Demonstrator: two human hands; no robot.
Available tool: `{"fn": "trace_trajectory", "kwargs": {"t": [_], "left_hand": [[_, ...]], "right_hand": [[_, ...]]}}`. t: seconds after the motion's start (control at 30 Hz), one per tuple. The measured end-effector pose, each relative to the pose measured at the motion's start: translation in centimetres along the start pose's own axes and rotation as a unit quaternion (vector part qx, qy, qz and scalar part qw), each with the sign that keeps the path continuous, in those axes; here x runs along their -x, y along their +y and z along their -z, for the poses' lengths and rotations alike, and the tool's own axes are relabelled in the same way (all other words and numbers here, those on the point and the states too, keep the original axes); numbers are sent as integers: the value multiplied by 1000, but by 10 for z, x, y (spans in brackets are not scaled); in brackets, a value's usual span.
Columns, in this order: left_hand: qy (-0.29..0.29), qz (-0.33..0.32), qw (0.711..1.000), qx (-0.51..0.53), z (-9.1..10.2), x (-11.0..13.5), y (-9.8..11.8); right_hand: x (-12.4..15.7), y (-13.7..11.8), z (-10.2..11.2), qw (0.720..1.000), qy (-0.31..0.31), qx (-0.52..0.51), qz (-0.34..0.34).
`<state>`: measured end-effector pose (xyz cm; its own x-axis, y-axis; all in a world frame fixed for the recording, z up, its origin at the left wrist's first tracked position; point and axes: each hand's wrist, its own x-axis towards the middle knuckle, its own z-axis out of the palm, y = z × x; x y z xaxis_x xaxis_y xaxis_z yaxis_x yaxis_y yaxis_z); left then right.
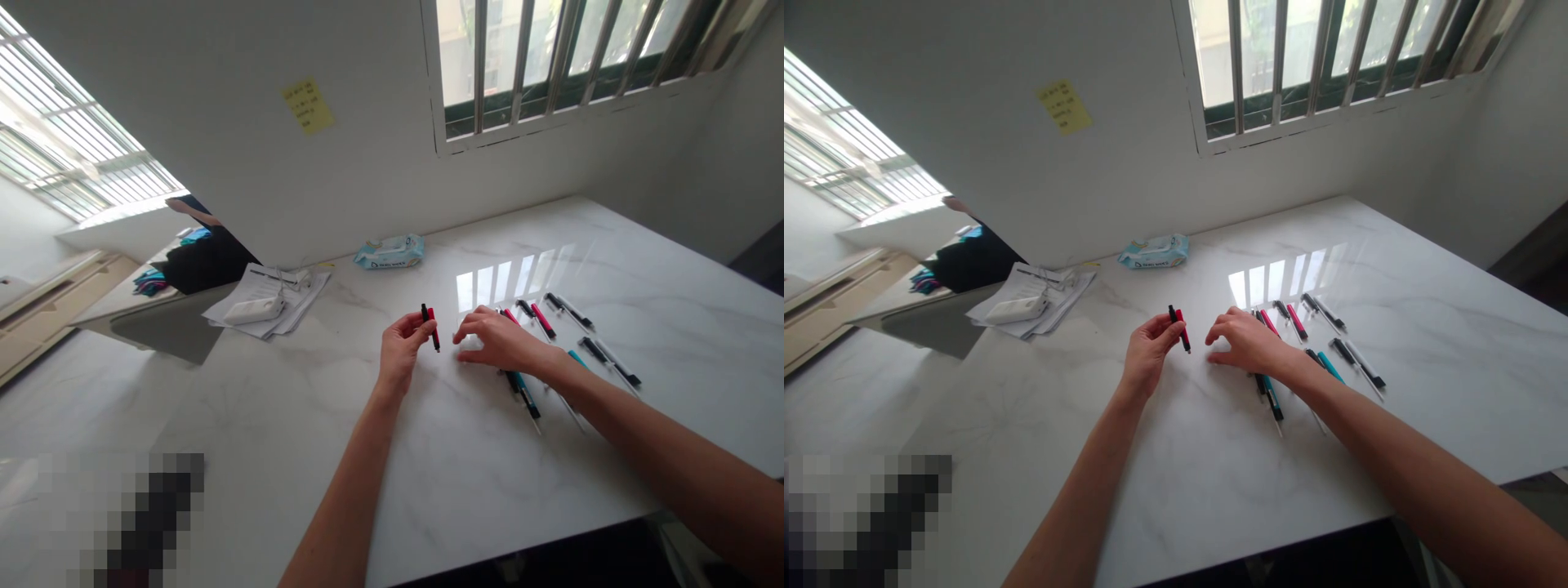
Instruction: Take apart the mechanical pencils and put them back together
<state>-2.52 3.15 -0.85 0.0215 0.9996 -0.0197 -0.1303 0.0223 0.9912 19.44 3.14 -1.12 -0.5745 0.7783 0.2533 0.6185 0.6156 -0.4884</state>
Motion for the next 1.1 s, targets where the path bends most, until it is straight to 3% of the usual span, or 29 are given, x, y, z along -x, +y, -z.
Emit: {"fn": "trace_trajectory", "kwargs": {"t": [0.1,0.2,0.47,0.83,1.1], "left_hand": [[-3,-5,1000,-5,-1,0,0],[-13,-6,1000,-20,-2,1,1],[-73,13,996,-52,-10,9,6],[-89,15,992,-93,-12,10,4],[-110,9,987,-113,-13,10,3]], "right_hand": [[-1,0,-4,1000,-9,-16,-11],[-1,-5,0,995,36,-70,-65],[-2,-5,15,945,126,-283,-105],[-4,-3,14,936,151,-307,-79],[-3,-3,11,927,132,-341,-81]]}}
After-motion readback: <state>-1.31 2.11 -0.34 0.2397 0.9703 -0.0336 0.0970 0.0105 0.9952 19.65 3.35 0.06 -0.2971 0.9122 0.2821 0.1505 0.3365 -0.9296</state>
